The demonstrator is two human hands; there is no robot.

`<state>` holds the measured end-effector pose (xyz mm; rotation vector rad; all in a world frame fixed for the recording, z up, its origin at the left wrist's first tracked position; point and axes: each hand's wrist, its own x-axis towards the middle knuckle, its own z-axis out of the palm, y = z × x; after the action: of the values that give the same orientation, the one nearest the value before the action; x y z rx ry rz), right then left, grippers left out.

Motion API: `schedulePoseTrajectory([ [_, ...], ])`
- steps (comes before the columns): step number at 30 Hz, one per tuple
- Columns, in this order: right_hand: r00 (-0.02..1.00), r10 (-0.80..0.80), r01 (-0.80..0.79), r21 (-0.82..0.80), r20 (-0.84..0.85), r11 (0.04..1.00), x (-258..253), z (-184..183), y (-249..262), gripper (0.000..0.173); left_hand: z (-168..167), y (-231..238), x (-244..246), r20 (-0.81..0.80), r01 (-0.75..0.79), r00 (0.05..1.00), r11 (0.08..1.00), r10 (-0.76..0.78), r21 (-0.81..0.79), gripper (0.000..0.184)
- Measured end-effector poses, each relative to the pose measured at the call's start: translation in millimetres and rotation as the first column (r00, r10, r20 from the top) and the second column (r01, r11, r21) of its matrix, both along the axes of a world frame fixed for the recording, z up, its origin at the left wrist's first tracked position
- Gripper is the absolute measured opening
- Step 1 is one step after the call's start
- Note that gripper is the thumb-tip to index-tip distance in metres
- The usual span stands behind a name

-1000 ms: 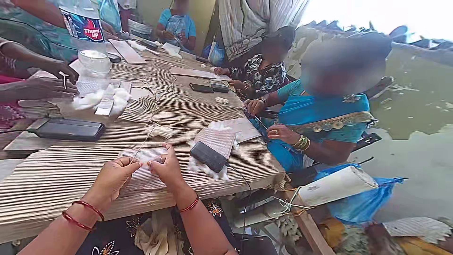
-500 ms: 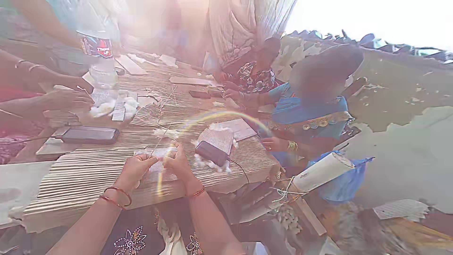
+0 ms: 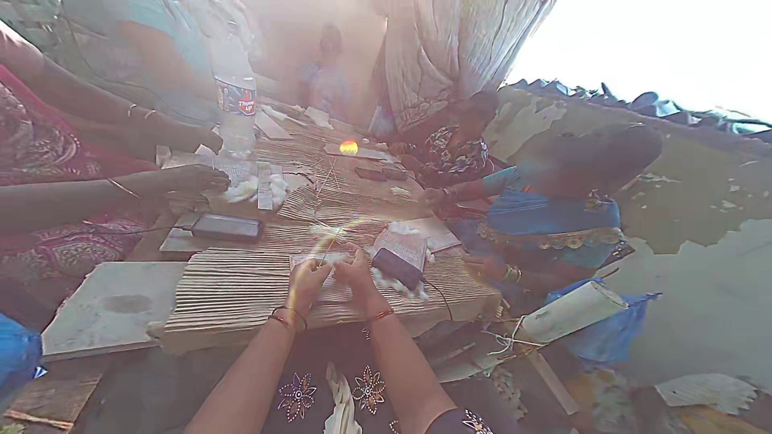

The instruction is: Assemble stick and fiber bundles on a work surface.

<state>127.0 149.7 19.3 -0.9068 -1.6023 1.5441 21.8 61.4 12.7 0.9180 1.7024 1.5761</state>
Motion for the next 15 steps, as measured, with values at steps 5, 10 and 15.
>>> schedulePoseTrajectory([
  [5,0.999,-0.031,0.031,0.012,0.014,0.999,-1,0,4,0.073,-3,0,-2,0.061,-0.010,0.998,0.996,0.005,0.093,0.019],
  [10,0.998,-0.019,0.020,0.026,-0.062,0.999,-2,-8,4,0.070,4,-7,-8,0.269,-0.057,0.963,0.994,0.029,0.096,0.019],
  [15,0.992,0.013,-0.005,0.062,-0.124,0.998,3,-11,1,0.070,7,-9,-8,0.282,-0.026,0.960,0.996,0.001,0.085,0.017],
])
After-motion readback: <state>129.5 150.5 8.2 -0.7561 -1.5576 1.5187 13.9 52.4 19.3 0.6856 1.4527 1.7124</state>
